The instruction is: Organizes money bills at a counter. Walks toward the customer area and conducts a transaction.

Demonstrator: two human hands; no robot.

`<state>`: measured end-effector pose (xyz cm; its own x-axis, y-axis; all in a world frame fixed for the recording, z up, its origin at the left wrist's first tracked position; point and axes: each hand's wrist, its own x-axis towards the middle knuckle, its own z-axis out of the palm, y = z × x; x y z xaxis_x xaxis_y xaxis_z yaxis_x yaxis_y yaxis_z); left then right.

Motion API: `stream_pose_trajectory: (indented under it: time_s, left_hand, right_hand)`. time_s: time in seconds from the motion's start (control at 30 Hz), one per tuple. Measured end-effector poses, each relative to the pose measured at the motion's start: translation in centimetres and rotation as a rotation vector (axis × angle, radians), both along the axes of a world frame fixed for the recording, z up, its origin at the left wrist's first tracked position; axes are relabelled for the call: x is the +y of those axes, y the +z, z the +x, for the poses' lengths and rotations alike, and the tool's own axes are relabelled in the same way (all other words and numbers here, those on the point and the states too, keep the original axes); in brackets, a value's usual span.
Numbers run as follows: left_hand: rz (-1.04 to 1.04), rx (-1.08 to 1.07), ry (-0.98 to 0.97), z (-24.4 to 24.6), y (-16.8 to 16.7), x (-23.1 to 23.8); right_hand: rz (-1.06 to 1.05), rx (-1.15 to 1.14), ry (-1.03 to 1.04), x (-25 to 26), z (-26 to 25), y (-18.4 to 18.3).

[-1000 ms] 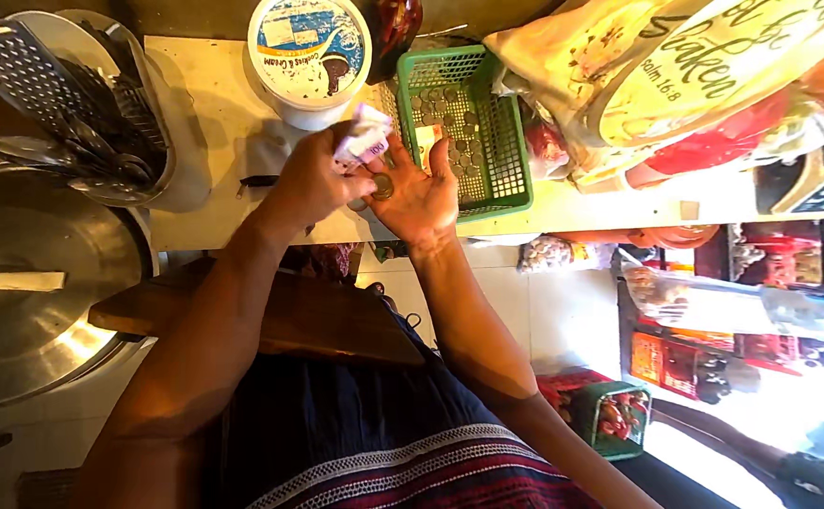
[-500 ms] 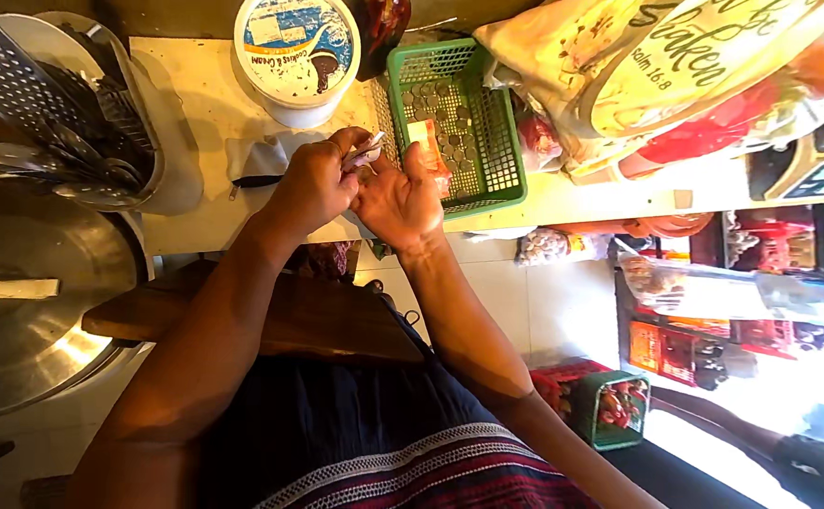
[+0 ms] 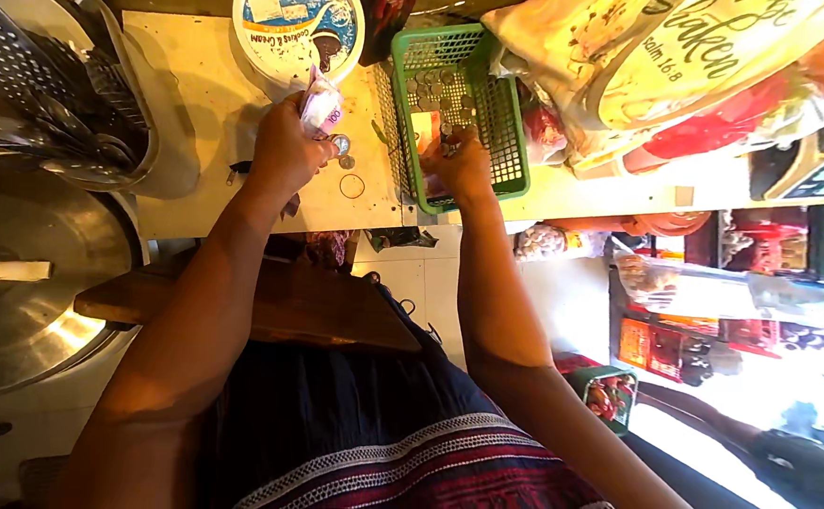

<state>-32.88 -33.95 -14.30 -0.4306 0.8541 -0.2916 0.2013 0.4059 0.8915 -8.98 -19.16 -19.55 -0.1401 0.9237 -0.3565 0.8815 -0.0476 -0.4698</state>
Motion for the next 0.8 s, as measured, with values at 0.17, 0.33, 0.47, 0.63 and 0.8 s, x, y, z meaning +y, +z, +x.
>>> stream_pose_trajectory:
  time_s: [0.17,0.33,0.47,0.63,0.8]
  left_hand:
    - [-0.038,0.060,-0.006,-0.5,-0.2,0.1]
    - [-0.058,0.010,0.030,-1.0,0.2,0.1]
    - [-0.027,-0.165,0.068,-0.9,0.5,-0.1]
    - [0.057,-0.338,0.056,-0.9,0.8,-0.2]
    - [0.129,-0.428,0.074,-0.9,0.8,-0.5]
  right_hand:
    - [0.026,0.367,-0.106,0.9,1.2,-0.3]
    - [0.000,0.773,-0.281,0.1,1.1,1.8]
    - [-0.209,1.139,-0.255,-1.0,0.3,3.4]
    - [-0.186,1.141,-0.096,-3.3,-2.8,4.0]
    - [-0.046,1.049,-0.029,-4.4,-4.8,3.4]
